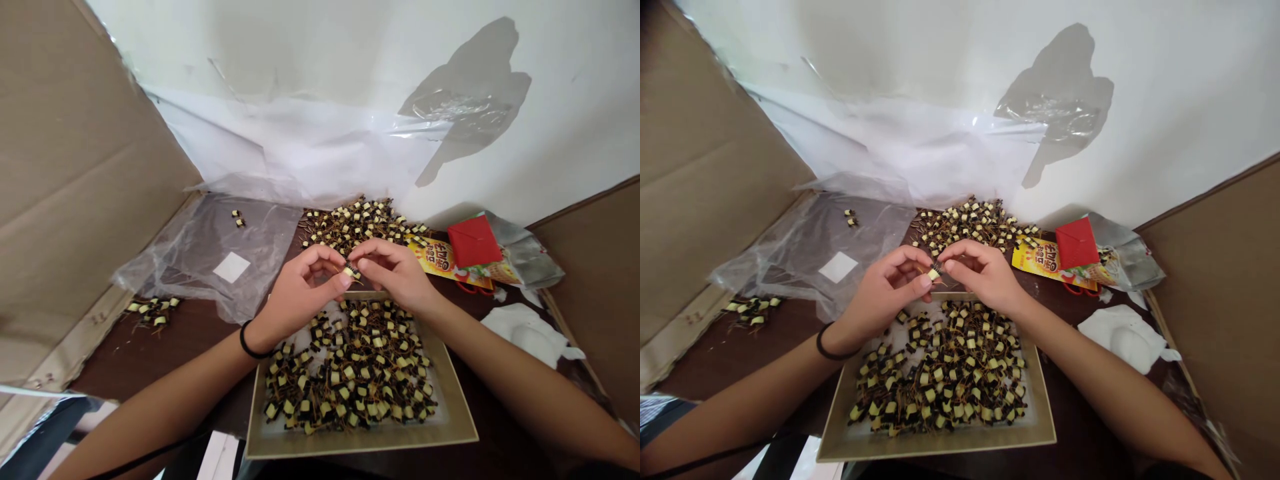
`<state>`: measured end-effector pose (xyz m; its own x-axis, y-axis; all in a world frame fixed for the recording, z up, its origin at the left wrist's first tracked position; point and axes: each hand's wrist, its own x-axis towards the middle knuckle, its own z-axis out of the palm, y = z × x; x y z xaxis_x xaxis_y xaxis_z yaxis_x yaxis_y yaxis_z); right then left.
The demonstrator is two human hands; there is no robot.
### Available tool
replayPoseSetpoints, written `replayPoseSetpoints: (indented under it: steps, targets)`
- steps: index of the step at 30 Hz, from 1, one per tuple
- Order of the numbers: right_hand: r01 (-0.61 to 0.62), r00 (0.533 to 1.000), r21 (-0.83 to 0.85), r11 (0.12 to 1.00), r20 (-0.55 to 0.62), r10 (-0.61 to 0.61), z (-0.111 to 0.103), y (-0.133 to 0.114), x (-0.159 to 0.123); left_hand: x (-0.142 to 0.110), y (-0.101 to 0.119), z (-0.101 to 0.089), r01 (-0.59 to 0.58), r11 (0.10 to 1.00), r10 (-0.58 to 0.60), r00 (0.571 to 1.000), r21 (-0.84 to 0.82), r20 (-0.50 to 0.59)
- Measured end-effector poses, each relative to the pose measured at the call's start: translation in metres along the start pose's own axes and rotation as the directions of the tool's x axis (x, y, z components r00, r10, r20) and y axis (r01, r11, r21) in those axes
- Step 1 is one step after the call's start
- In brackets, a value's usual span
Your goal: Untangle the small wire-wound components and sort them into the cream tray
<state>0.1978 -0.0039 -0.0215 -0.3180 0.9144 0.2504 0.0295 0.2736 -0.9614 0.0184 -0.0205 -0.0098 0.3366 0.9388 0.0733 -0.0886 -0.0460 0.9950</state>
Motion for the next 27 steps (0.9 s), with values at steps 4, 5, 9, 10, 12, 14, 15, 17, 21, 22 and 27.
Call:
replayPoseSetpoints:
  steps: [4,5,9,10,12,14,15,17,21,22,27]
  targets:
    - [0.014,1.000,-0.023,1.000,0.013,-0.014,0.0003,-0.0017,0.0007,0.0004,-0.0011,-0.0010,-0.024,1.000,0.023,1.000,0.006,0.013]
    - [0.017,1.000,-0.019,1.000,0.013,-0.016,0.0004,-0.0018,0.0008,0.0005,-0.0016,-0.0012,-0.036,0.999,0.035,0.999,0.008,0.012]
    - [0.018,1.000,0.002,1.000,0.012,-0.019,0.0006,-0.0014,0.0008,0.0008,-0.0036,-0.0017,-0.076,0.997,0.076,0.997,0.007,0.009]
    - [0.016,1.000,0.008,1.000,0.011,-0.016,0.0006,-0.0011,0.0008,0.0008,-0.0040,-0.0017,-0.077,0.997,0.077,0.997,0.004,0.011]
    - [0.016,1.000,0.023,1.000,0.006,-0.016,0.0007,-0.0007,0.0006,0.0008,-0.0046,-0.0017,-0.077,0.997,0.077,0.997,-0.006,0.014]
    - [0.023,1.000,0.042,0.999,-0.003,-0.023,0.0007,-0.0002,0.0006,0.0008,-0.0048,-0.0018,-0.075,0.997,0.076,0.997,-0.013,0.018]
    - [0.025,1.000,0.050,0.998,-0.005,-0.025,0.0008,0.0001,0.0006,0.0008,-0.0047,-0.0018,-0.075,0.997,0.076,0.997,-0.018,0.021]
    - [0.027,1.000,0.066,0.997,-0.009,-0.027,0.0010,0.0006,0.0008,0.0007,-0.0043,-0.0020,-0.067,0.997,0.068,0.997,-0.029,0.036]
    - [0.043,0.999,0.091,0.995,-0.028,-0.041,0.0014,0.0021,0.0013,-0.0002,-0.0032,-0.0024,-0.046,0.998,0.049,0.995,-0.048,0.082]
    - [0.046,0.999,0.094,0.994,-0.032,-0.044,0.0013,0.0025,0.0013,-0.0005,-0.0032,-0.0025,-0.047,0.998,0.051,0.995,-0.047,0.088]
    - [0.054,0.998,0.110,0.992,-0.042,-0.050,0.0007,0.0035,0.0000,-0.0009,-0.0056,-0.0029,-0.089,0.995,0.093,0.991,-0.039,0.094]
